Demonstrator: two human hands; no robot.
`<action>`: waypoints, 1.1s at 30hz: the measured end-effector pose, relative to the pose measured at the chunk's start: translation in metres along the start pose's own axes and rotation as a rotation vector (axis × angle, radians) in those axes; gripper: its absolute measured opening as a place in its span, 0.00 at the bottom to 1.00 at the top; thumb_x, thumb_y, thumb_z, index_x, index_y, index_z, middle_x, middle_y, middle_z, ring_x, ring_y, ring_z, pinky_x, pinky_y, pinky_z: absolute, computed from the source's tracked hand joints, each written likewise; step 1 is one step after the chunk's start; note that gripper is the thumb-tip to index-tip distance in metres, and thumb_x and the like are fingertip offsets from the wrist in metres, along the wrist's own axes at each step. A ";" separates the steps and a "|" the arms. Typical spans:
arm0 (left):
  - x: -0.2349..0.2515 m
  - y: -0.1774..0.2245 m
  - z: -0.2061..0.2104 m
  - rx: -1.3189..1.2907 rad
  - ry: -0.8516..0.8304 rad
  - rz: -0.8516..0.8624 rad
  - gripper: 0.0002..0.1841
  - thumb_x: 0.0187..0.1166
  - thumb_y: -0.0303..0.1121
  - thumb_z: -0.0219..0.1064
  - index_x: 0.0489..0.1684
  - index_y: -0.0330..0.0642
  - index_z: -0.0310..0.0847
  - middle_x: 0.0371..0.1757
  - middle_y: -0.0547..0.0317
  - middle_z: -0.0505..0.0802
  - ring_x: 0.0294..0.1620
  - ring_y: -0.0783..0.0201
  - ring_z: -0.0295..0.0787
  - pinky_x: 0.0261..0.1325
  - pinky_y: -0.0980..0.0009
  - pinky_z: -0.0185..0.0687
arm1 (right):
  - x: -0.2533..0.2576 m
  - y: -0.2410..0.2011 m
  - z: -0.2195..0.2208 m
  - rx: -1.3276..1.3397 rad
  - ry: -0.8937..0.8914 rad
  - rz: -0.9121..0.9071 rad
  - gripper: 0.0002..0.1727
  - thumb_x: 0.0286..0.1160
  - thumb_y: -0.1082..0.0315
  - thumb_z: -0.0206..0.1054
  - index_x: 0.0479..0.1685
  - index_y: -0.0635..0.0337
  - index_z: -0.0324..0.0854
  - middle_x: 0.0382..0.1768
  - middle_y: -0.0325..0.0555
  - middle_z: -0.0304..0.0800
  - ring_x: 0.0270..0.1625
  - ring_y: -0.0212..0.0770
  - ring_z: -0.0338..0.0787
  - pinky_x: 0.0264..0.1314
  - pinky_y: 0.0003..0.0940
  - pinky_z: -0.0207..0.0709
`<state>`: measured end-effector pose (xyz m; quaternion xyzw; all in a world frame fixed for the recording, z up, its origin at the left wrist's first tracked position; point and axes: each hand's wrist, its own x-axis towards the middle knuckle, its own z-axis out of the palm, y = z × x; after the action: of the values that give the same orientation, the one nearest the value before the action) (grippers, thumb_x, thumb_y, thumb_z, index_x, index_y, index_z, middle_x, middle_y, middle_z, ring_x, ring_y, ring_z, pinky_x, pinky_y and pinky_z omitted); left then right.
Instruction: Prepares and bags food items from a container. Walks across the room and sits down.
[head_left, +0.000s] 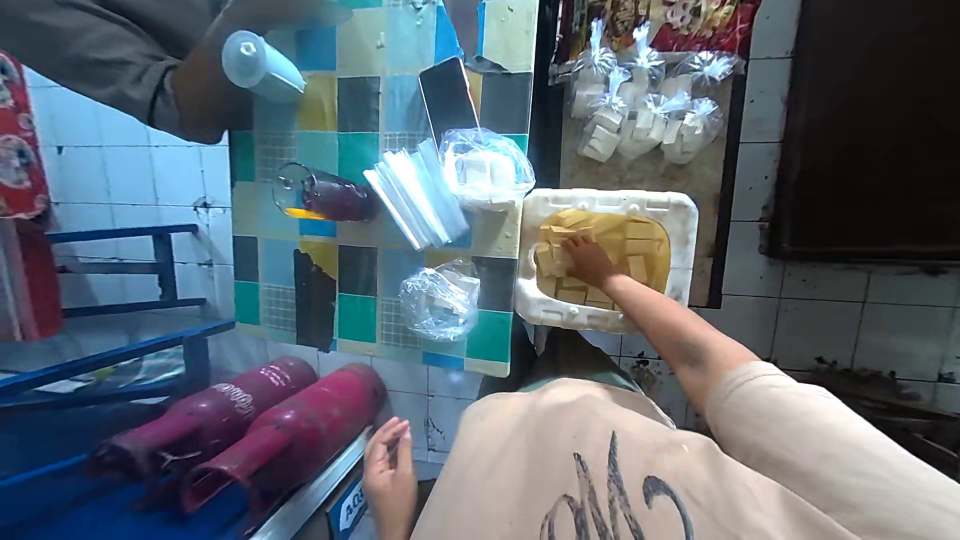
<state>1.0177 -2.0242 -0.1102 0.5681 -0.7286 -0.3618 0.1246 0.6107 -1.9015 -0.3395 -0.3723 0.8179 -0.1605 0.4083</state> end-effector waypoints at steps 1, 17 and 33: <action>-0.001 0.000 0.000 -0.006 0.006 0.006 0.12 0.75 0.20 0.61 0.48 0.15 0.80 0.60 0.35 0.85 0.54 0.76 0.85 0.53 0.85 0.80 | 0.000 0.000 0.001 -0.010 -0.015 0.000 0.37 0.61 0.74 0.82 0.75 0.72 0.74 0.77 0.72 0.74 0.82 0.73 0.70 0.78 0.69 0.68; 0.044 0.019 -0.006 -0.022 -0.017 0.149 0.10 0.73 0.19 0.61 0.44 0.18 0.82 0.59 0.41 0.86 0.51 0.79 0.86 0.52 0.86 0.82 | 0.004 0.000 0.003 -0.043 -0.168 0.008 0.30 0.66 0.73 0.80 0.70 0.70 0.78 0.70 0.71 0.81 0.75 0.71 0.78 0.77 0.68 0.67; 0.051 0.017 0.008 -0.074 -0.093 0.145 0.11 0.73 0.18 0.60 0.46 0.16 0.81 0.58 0.41 0.87 0.48 0.79 0.88 0.52 0.85 0.84 | -0.003 0.014 -0.036 0.860 -0.271 0.467 0.30 0.72 0.70 0.78 0.73 0.66 0.75 0.61 0.62 0.86 0.59 0.53 0.88 0.64 0.51 0.81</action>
<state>0.9838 -2.0664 -0.1166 0.4916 -0.7589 -0.4044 0.1373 0.5770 -1.8917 -0.3236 0.0046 0.6789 -0.3373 0.6521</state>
